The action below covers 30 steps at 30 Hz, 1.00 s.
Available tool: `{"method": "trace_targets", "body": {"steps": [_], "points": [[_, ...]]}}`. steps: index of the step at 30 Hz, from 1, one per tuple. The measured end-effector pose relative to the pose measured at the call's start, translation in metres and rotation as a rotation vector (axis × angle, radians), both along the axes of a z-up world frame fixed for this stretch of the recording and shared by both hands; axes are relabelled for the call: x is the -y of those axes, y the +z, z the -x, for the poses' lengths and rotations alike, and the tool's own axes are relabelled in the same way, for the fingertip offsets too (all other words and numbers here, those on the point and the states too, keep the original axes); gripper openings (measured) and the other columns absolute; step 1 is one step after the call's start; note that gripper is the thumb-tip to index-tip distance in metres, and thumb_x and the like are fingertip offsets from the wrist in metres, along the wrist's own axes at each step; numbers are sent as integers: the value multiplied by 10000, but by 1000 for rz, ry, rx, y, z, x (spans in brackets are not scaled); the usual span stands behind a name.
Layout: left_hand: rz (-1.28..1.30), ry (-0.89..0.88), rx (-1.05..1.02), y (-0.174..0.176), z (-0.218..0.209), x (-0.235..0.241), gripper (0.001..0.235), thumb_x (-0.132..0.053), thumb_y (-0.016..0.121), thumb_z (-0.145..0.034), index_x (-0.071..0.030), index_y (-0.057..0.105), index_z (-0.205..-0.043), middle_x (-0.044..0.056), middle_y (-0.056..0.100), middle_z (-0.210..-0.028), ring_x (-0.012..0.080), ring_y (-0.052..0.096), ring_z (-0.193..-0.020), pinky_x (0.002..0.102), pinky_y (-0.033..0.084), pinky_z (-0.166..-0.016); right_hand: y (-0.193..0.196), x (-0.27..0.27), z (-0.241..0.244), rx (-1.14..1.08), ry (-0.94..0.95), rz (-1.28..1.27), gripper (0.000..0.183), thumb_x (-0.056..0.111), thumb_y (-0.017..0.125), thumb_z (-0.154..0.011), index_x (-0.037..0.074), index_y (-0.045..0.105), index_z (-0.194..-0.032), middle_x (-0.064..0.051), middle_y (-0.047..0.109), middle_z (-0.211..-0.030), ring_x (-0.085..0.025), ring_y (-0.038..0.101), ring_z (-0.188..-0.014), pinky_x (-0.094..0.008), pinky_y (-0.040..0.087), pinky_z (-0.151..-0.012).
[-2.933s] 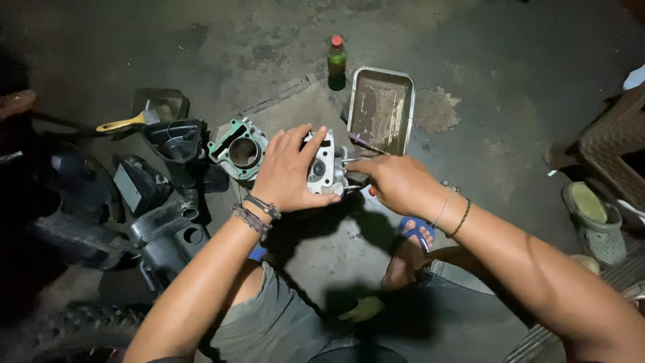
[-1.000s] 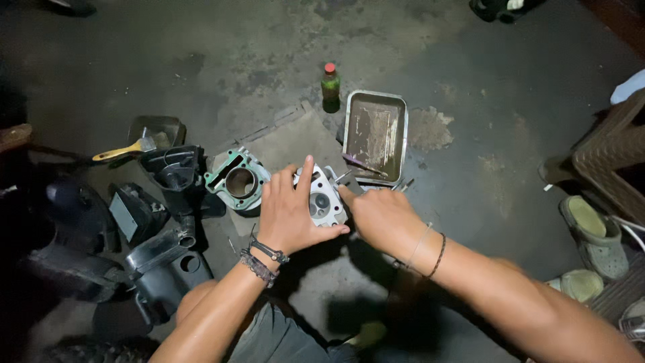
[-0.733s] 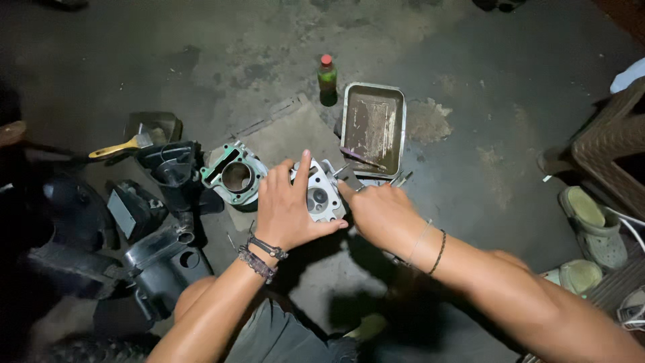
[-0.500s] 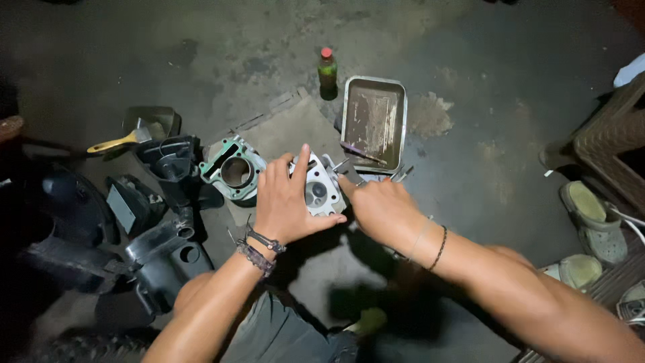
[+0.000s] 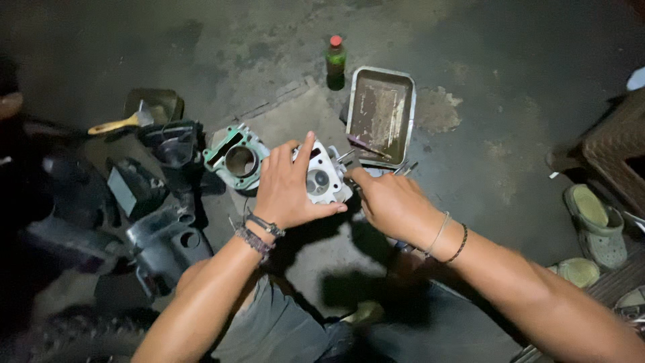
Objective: The person uses a screwdriver to tighten screws on a metallic engine cylinder head. They hold the part steady with their left hand while turning the tool with their right hand, working on a concrete floor surrounded by other engine components.
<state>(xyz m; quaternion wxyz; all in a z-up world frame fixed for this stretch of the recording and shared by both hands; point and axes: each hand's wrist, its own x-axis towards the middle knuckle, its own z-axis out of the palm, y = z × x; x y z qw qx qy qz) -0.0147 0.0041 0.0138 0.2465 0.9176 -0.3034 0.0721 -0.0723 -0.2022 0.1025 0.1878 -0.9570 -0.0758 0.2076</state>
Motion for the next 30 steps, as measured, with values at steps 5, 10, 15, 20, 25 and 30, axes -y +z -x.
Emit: {"method": "trace_targets", "body": {"steps": [5, 10, 15, 20, 25, 30], "points": [[-18, 2, 6, -7, -1, -3, 1362, -809, 803, -509, -61, 367, -1561, 218, 542, -1240, 402, 541, -1167, 484, 418, -945, -16, -3, -5, -11, 19, 55, 341, 179, 531, -939, 91, 599, -1261, -265, 743, -862, -518, 728, -896, -606, 572, -783], [-35, -8, -28, -2, 1, -2, 1363, -806, 811, -537, -57, 338, -1573, 227, 539, -1240, 402, 542, -1160, 495, 406, -974, -3, -2, -2, -23, 34, 32, 384, 130, 555, -912, 45, 620, -1280, -294, 743, -889, -514, 733, -854, -582, 585, -748], [-37, -18, -13, -3, 1, -1, 1361, -812, 816, -570, -47, 311, -1576, 242, 522, -1283, 415, 543, -1173, 511, 409, -996, -11, -1, -5, 55, 66, -18, 436, 70, 530, -930, 1, 587, -1357, -307, 733, -851, -514, 729, -779, -559, 600, -657], [-51, -55, -119, 14, 1, -7, 1428, -794, 853, -555, -28, 247, -1597, 284, 471, -1392, 452, 509, -1259, 544, 382, -1057, 5, -1, 2, -47, 51, 10, 446, 104, 537, -927, 5, 583, -1358, -319, 739, -910, -528, 729, -860, -601, 586, -731], [-136, -56, -202, 28, 4, -8, 1510, -832, 860, -513, 12, 223, -1591, 336, 409, -1463, 487, 435, -1354, 568, 315, -1118, 1, -1, -1, -5, 52, 22, 467, 96, 546, -926, 13, 582, -1384, -306, 746, -962, -517, 734, -898, -577, 590, -771], [-132, -43, -253, 19, 1, -7, 1514, -771, 893, -522, -10, 166, -1611, 318, 398, -1477, 480, 399, -1381, 579, 293, -1123, 2, 2, 1, -18, 60, 15, 445, 73, 548, -920, 11, 615, -1355, -335, 738, -994, -550, 721, -909, -617, 572, -790]]}}
